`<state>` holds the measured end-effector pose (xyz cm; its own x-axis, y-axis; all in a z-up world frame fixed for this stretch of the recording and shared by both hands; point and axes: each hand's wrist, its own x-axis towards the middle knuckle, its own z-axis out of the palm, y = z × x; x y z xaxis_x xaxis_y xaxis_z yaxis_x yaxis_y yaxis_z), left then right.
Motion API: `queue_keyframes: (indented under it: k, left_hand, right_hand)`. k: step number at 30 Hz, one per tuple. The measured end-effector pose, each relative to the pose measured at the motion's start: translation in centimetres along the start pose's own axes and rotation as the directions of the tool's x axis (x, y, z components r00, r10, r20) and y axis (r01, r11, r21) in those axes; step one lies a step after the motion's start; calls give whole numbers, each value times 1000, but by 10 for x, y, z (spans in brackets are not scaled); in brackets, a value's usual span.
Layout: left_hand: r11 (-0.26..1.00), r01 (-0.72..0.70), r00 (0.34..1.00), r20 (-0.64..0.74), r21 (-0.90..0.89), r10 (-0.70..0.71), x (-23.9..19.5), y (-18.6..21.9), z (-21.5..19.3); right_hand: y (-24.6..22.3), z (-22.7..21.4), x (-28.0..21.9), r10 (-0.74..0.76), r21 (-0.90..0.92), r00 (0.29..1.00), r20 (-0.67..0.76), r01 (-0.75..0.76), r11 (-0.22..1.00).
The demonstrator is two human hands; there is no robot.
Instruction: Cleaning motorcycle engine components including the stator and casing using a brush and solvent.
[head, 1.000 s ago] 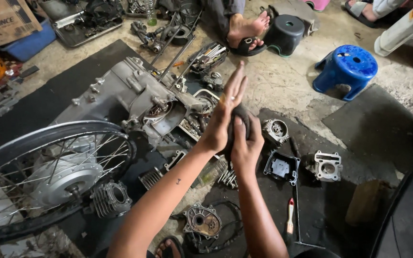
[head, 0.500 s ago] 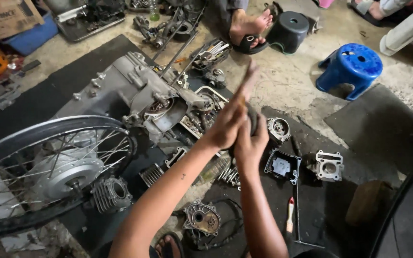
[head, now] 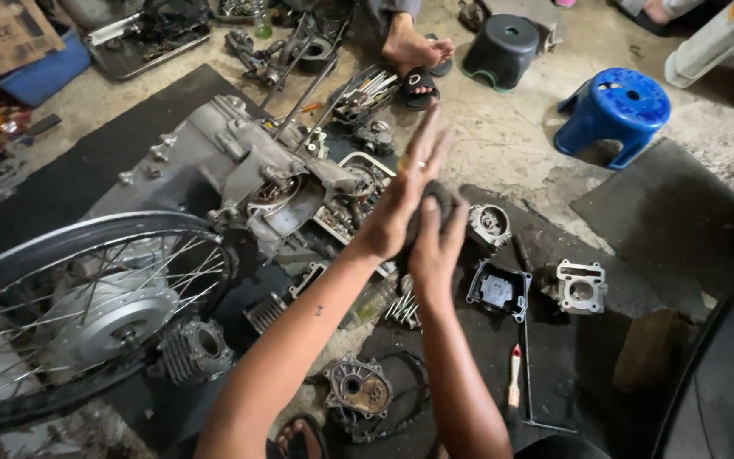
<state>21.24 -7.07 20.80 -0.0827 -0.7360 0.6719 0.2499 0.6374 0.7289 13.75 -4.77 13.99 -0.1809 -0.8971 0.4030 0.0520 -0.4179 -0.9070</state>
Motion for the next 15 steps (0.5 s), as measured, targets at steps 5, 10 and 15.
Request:
queue_keyframes:
  k: [5, 10, 15]
  left_hand:
    - [967, 157, 987, 47, -200, -151, -16, 15, 23]
    - [949, 105, 971, -176, -296, -162, -7, 23, 18]
    - [971, 167, 948, -244, -169, -205, -8, 17, -21]
  right_hand:
    - [-32, -5, 7, 220, 126, 972, -79, -209, 970]
    - [-25, 7, -3, 277, 243, 961, 23, -274, 930]
    - [-19, -1, -14, 40, 13, 948, 316, -47, 999]
